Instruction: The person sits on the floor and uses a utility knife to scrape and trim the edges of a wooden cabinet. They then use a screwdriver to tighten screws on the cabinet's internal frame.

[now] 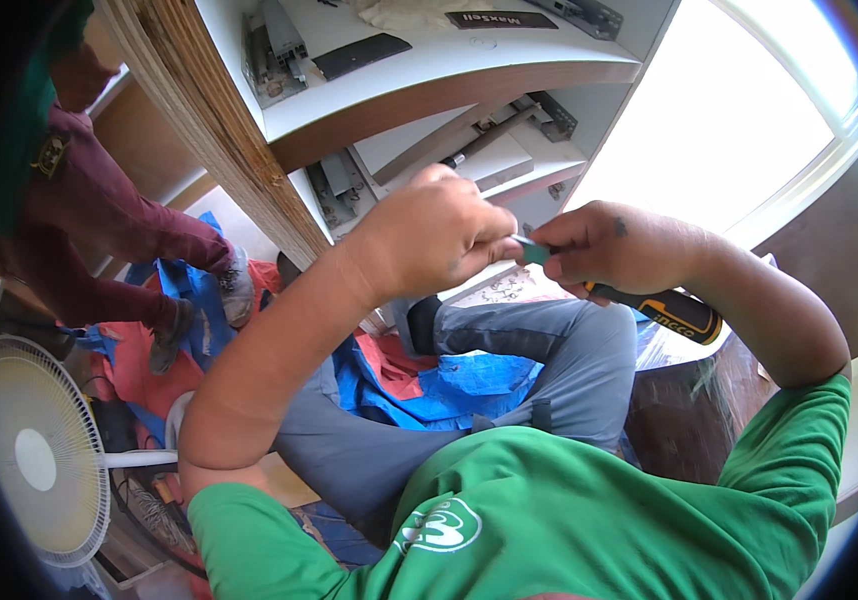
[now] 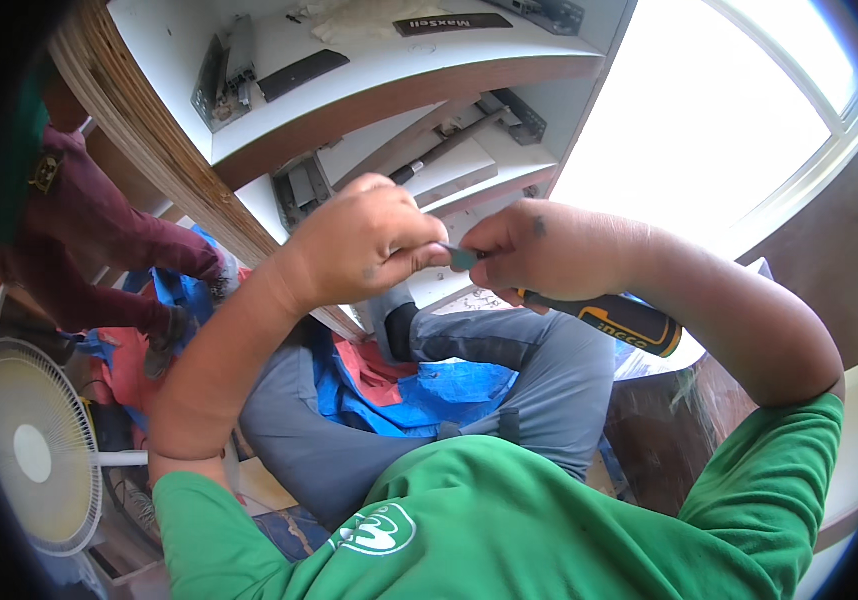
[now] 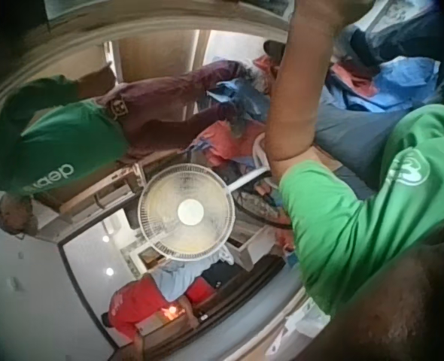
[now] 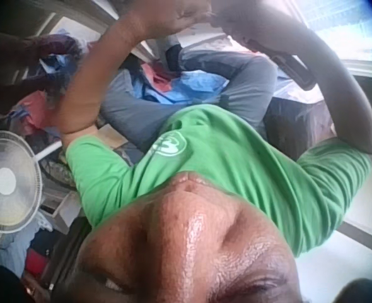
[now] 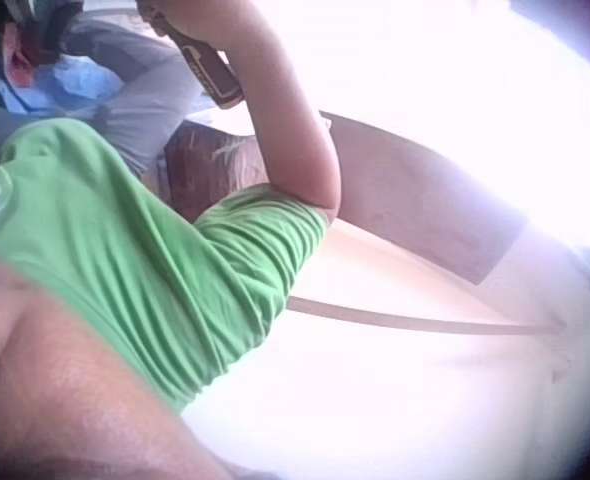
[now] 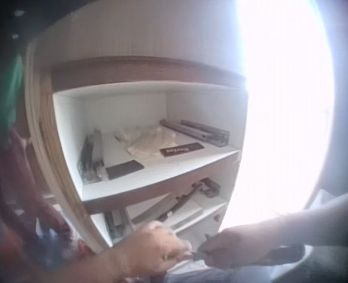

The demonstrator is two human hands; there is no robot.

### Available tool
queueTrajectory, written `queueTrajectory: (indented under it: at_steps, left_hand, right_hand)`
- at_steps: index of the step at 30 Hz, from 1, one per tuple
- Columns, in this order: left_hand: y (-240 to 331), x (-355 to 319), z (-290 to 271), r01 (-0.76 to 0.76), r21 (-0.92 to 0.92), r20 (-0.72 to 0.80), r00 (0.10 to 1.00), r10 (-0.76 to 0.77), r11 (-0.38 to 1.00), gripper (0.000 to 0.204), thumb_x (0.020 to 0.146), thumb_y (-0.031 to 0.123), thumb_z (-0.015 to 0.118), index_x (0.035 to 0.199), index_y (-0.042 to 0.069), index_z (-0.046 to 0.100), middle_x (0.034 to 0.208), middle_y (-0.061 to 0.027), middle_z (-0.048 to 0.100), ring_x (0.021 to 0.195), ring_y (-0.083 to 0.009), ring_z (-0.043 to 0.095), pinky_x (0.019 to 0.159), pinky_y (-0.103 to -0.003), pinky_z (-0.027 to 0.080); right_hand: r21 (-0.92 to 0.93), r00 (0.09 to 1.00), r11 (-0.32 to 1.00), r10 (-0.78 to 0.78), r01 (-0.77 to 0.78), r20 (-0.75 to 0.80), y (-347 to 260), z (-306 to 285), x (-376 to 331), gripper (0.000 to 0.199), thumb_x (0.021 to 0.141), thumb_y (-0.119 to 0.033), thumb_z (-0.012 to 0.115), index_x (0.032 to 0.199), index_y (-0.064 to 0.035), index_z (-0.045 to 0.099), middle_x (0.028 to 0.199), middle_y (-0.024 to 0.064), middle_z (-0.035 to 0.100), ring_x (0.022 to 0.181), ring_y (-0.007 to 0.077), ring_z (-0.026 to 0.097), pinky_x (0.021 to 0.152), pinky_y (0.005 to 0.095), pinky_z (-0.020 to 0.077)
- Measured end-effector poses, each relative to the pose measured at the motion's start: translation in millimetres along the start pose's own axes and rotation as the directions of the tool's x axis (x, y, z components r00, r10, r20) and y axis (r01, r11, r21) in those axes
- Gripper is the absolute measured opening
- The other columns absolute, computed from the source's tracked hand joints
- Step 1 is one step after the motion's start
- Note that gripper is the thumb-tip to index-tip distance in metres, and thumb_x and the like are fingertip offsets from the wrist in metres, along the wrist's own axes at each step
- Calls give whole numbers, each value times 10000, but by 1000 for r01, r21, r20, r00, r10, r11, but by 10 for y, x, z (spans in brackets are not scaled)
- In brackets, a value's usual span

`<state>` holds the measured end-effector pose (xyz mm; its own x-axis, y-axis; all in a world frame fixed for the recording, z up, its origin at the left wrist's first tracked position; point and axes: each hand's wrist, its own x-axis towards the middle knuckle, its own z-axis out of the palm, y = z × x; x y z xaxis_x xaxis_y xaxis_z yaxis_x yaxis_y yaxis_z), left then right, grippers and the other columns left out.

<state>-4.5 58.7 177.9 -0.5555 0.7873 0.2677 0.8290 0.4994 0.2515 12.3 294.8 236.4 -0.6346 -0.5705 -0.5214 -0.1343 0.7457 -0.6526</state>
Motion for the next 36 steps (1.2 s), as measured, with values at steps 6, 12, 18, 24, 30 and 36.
queueTrajectory:
  at_steps: [6,12,18,24,30,36]
  left_hand:
    - [-89,-304,169,4,7,-423,906,-1,1000,261,857,239,749,1079,115,688,1112,-97,680,1048,-312,616,992,-397,437]
    - [-175,-726,587,138,-258,-499,829,-254,956,371,943,158,679,1276,45,563,1211,-109,630,1090,-238,604,985,-347,454]
    - [-64,-387,462,-337,-857,-512,468,-720,390,433,989,121,542,1383,-19,426,1339,-168,567,1224,-225,561,1056,-371,419]
    - [233,-357,129,-625,-775,-406,379,-831,94,434,959,122,550,1324,-76,423,1483,-249,406,1433,-343,356,1187,-492,288]
    - [374,-625,150,-607,-768,-468,313,-827,205,585,973,149,513,1459,-103,307,1529,-271,361,1451,-356,339,1200,-488,264]
    - [371,-545,624,-452,-875,-302,234,-924,172,546,1013,197,521,1496,4,355,1495,-183,452,1392,-281,412,1136,-423,306]
  right_hand:
    - [-77,995,994,81,-76,62,67,38,-8,244,976,-232,535,874,-39,646,709,16,655,658,116,639,637,303,512]
    - [10,981,994,106,-106,-164,327,88,98,324,1024,-323,505,1010,-33,648,755,37,643,686,118,655,654,288,534]
    - [330,981,933,-90,144,-171,475,136,188,246,999,-205,601,1094,8,524,784,64,600,639,111,624,605,263,529]
    - [142,975,990,50,-19,-218,411,225,163,179,985,-156,592,1074,-8,546,701,70,661,593,98,604,560,265,493]
    - [104,985,994,62,-45,-160,278,208,167,248,976,-139,569,1174,11,551,747,72,672,659,117,633,632,293,520]
    - [-79,980,991,-123,112,-157,-151,175,264,447,990,-141,544,1416,-20,488,779,75,662,685,127,630,669,294,517]
